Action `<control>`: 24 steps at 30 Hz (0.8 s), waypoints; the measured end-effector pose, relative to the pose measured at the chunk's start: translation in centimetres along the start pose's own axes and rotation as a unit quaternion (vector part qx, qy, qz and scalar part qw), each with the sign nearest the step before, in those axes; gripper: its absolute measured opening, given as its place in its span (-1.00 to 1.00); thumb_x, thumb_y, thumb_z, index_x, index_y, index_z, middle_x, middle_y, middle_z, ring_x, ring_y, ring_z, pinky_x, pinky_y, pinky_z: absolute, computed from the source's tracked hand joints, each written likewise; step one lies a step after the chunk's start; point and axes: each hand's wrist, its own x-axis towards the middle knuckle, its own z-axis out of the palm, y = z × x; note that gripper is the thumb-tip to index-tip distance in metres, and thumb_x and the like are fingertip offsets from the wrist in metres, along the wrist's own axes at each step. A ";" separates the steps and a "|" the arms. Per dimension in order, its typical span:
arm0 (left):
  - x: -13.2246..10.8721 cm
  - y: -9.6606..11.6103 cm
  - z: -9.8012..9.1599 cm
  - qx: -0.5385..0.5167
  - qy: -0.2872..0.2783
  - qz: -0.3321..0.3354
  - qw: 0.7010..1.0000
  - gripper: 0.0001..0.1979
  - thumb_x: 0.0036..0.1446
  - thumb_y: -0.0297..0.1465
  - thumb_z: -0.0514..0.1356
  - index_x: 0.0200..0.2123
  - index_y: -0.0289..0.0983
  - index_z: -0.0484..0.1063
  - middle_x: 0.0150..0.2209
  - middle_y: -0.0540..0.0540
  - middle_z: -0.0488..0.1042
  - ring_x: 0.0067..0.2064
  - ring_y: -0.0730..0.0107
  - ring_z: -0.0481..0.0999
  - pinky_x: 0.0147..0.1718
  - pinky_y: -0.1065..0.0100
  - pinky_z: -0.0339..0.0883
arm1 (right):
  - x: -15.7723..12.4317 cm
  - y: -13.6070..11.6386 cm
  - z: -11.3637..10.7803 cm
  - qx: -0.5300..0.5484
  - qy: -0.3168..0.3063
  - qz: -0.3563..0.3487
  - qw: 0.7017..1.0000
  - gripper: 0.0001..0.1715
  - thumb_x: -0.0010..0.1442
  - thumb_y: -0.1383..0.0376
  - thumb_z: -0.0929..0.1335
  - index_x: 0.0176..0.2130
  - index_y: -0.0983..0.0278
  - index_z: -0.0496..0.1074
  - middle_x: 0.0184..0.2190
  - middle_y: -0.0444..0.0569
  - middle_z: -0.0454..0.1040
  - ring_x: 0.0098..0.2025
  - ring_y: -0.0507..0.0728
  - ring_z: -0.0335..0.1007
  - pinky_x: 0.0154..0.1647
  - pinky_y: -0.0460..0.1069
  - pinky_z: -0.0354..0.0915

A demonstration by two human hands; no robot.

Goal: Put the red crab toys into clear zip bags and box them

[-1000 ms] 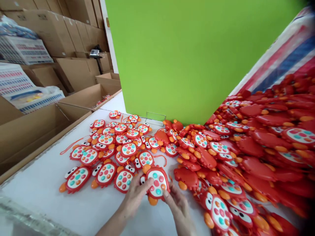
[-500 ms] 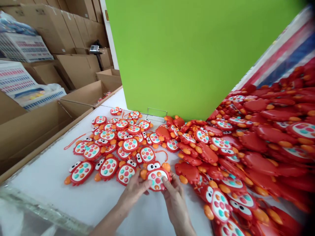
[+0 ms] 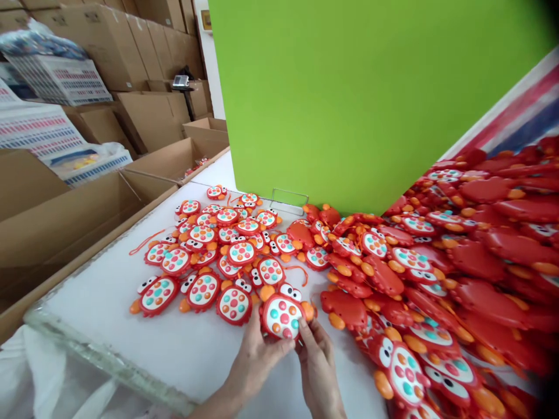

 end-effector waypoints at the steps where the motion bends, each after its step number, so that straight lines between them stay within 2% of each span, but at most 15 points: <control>1: -0.1 -0.1 0.2 -0.003 0.006 -0.002 1.000 -0.31 -0.05 -0.37 0.35 0.14 -0.23 0.15 0.09 -0.25 0.40 0.09 0.06 0.41 0.05 0.19 0.29 | -0.1 0.2 0.1 -0.003 0.002 0.001 1.000 -0.62 -0.08 0.08 0.50 -0.28 0.23 0.51 -0.30 -0.06 0.56 -0.27 0.15 0.46 -0.23 0.02 0.38; 6: 0.0 -0.1 -0.6 0.030 0.015 0.008 0.999 -0.41 -0.08 -0.39 0.36 0.04 -0.25 0.26 -0.01 -0.19 0.47 0.01 0.12 0.46 -0.03 0.25 0.35 | -0.4 1.0 0.1 -0.030 -0.024 0.016 0.999 -0.60 0.02 0.07 0.46 -0.17 0.22 0.49 -0.14 0.00 0.53 -0.18 0.18 0.45 -0.22 0.03 0.38; 9: 0.6 0.1 -1.8 0.061 0.040 -0.024 0.997 -0.44 -0.12 -0.38 0.39 -0.02 -0.27 0.31 -0.14 -0.16 0.53 -0.20 0.20 0.54 -0.34 0.36 0.45 | -0.3 1.0 0.3 -0.075 -0.042 -0.004 0.996 -0.57 0.07 0.06 0.41 -0.12 0.23 0.47 -0.09 0.04 0.52 -0.17 0.19 0.46 -0.23 0.03 0.39; 11: 1.5 0.9 -2.5 0.031 0.085 -0.054 0.994 -0.52 -0.12 -0.35 0.38 -0.10 -0.30 0.37 -0.27 -0.13 0.55 -0.39 0.28 0.53 -0.57 0.42 0.38 | 0.3 0.6 0.4 -0.176 -0.063 -0.049 0.981 -0.59 0.13 0.04 0.36 -0.13 0.25 0.47 -0.16 0.04 0.55 -0.22 0.18 0.48 -0.28 0.00 0.39; 12: 2.2 1.5 -2.9 0.002 0.109 -0.056 0.992 -0.58 -0.11 -0.34 0.38 -0.15 -0.31 0.40 -0.33 -0.11 0.55 -0.45 0.32 0.51 -0.62 0.43 0.33 | 0.8 0.2 0.4 -0.253 -0.073 -0.088 0.961 -0.60 0.17 0.03 0.32 -0.14 0.26 0.47 -0.21 0.04 0.56 -0.25 0.18 0.49 -0.31 -0.01 0.40; 14: 3.8 3.2 -3.8 -0.062 0.143 -0.036 0.987 -0.68 -0.09 -0.35 0.36 -0.24 -0.30 0.42 -0.40 -0.06 0.55 -0.49 0.35 0.51 -0.61 0.44 0.33 | 2.6 -0.8 0.4 -0.398 -0.075 -0.175 0.898 -0.59 0.20 0.05 0.26 -0.13 0.26 0.45 -0.21 0.07 0.55 -0.21 0.21 0.49 -0.28 0.03 0.41; 16: 5.6 5.2 -4.9 -0.108 0.147 -0.009 0.983 -0.77 -0.03 -0.34 0.31 -0.28 -0.26 0.41 -0.40 -0.02 0.55 -0.43 0.34 0.54 -0.52 0.42 0.38 | 5.1 -1.8 0.7 -0.478 -0.055 -0.246 0.841 -0.56 0.17 0.09 0.27 -0.03 0.27 0.40 -0.06 0.13 0.48 -0.02 0.27 0.40 -0.10 0.14 0.37; 18: 7.1 7.0 -5.8 -0.137 0.139 0.005 0.981 -0.86 0.08 -0.31 0.21 -0.29 -0.24 0.40 -0.33 -0.05 0.57 -0.29 0.31 0.57 -0.37 0.37 0.43 | 8.0 -2.9 1.4 -0.504 -0.036 -0.290 0.813 -0.46 0.09 0.19 0.31 0.06 0.30 0.33 0.10 0.18 0.33 0.17 0.32 0.19 0.12 0.23 0.18; 20: 7.9 8.0 -6.4 -0.158 0.131 0.000 0.979 -0.84 0.18 -0.31 0.11 -0.27 -0.27 0.40 -0.23 -0.13 0.57 -0.20 0.27 0.57 -0.28 0.30 0.44 | 10.9 -3.9 2.3 -0.532 -0.033 -0.320 0.783 -0.42 0.03 0.34 0.30 0.08 0.37 0.31 0.18 0.22 0.23 0.26 0.33 0.00 0.23 0.26 -0.02; 22: 8.0 8.1 -6.6 -0.169 0.133 -0.022 0.976 -0.82 0.22 -0.36 0.06 -0.21 -0.31 0.40 -0.19 -0.21 0.56 -0.20 0.25 0.57 -0.28 0.27 0.44 | 13.6 -4.8 3.4 -0.555 -0.033 -0.335 0.761 -0.43 0.00 0.46 0.26 0.05 0.43 0.34 0.18 0.28 0.23 0.29 0.36 -0.06 0.25 0.29 -0.13; 24: 7.6 7.6 -6.7 -0.174 0.149 -0.040 0.973 -0.81 0.21 -0.40 0.06 -0.16 -0.33 0.38 -0.23 -0.22 0.57 -0.26 0.26 0.58 -0.33 0.29 0.43 | 15.6 -5.6 4.2 -0.567 -0.038 -0.344 0.747 -0.49 -0.02 0.52 0.23 -0.03 0.44 0.39 0.12 0.33 0.30 0.27 0.38 -0.01 0.25 0.32 -0.19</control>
